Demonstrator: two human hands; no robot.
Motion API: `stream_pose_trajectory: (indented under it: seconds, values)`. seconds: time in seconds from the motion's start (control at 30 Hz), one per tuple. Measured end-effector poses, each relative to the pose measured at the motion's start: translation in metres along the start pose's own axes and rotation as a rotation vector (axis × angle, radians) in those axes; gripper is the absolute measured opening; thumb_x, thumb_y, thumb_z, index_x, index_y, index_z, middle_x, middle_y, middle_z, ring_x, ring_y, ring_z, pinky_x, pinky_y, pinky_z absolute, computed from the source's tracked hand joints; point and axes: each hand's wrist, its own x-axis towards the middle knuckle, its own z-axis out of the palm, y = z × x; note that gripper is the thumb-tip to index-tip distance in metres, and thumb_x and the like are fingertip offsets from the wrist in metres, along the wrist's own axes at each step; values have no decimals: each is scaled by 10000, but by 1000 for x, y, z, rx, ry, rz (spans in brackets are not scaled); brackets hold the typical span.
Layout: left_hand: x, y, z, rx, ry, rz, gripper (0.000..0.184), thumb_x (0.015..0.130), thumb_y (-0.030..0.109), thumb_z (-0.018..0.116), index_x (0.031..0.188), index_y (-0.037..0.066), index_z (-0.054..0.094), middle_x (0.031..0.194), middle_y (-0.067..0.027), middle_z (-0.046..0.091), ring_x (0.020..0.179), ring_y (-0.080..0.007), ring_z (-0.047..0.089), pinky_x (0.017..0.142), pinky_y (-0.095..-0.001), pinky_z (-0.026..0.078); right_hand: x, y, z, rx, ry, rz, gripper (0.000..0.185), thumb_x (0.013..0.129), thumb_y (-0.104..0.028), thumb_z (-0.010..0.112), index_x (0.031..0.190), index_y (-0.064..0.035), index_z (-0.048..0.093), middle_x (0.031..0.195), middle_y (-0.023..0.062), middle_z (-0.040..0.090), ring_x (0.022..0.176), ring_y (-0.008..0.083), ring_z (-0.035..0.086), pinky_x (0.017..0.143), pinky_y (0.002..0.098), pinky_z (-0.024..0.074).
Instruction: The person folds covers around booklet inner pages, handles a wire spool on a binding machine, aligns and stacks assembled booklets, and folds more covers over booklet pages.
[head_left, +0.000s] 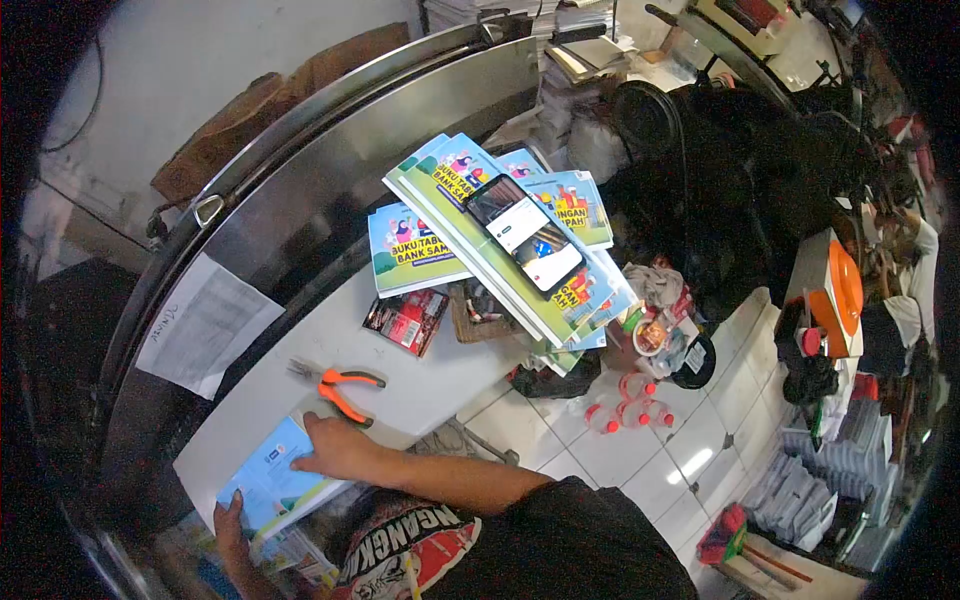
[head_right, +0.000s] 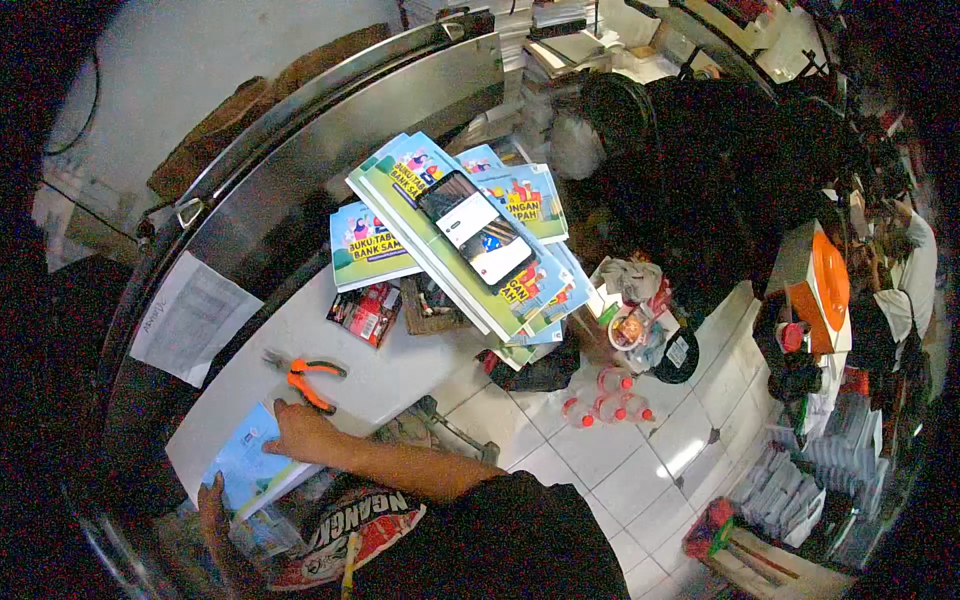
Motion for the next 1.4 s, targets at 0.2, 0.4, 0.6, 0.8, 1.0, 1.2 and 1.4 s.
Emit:
stream_pose_trajectory:
  seconds: [0.2, 0.4, 0.6, 0.8, 1.0, 1.2, 1.4]
  values:
    - [-37, 62, 43, 67, -20, 13, 608, 861, 232, 684, 1345, -28, 425, 1195, -139, 579, 1076, -262, 562, 946, -391, 430, 1, -3, -3, 16, -28, 30, 645, 761, -379, 730, 1066, 127, 474, 851, 294, 637, 835, 436, 649, 749, 478, 530]
    - [-30, 60, 39, 123, -75, 83, 598, 855, 269, 682, 1322, -23, 447, 1174, -142, 586, 1054, -259, 568, 931, -390, 437, 3, -3, -1, -6, -15, 29, 683, 762, -399, 730, 1095, 135, 466, 887, 303, 635, 848, 437, 647, 756, 479, 528]
    - [-25, 41, 20, 153, -47, -23, 581, 855, 298, 680, 1294, -23, 477, 1162, -141, 594, 1043, -259, 571, 927, -393, 433, 3, -1, 2, 1, -23, 50, 655, 808, -418, 680, 1106, 125, 467, 892, 305, 634, 846, 436, 647, 756, 485, 524]
    - [-27, 40, 20, 171, -19, -19, 587, 857, 317, 677, 1288, -35, 489, 1168, -146, 597, 1047, -266, 569, 929, -394, 429, 3, -7, -8, 8, -124, 85, 754, 837, -438, 641, 1222, 171, 420, 974, 323, 625, 911, 439, 638, 800, 490, 526]
    - [-53, 84, 56, 217, 15, 19, 564, 870, 311, 659, 1281, -39, 494, 1174, -150, 599, 1056, -262, 570, 940, -390, 420, 3, -4, -4, -16, -94, 50, 693, 838, -446, 638, 1149, 149, 465, 952, 314, 630, 883, 439, 643, 786, 497, 528]
    - [-49, 72, 47, 146, -11, 29, 557, 874, 309, 658, 1274, -43, 495, 1177, -149, 597, 1052, -261, 577, 933, -389, 427, 1, -7, -7, -19, -75, 51, 683, 830, -448, 644, 1125, 146, 482, 944, 311, 634, 881, 437, 645, 783, 500, 530]
    - [-19, 15, 11, 4, 9, 1, 599, 858, 288, 684, 1304, -41, 458, 1172, -149, 591, 1056, -259, 575, 927, -394, 438, 1, 1, 6, -44, 17, 7, 642, 834, -416, 645, 1132, 122, 463, 907, 309, 635, 852, 436, 648, 776, 490, 518]
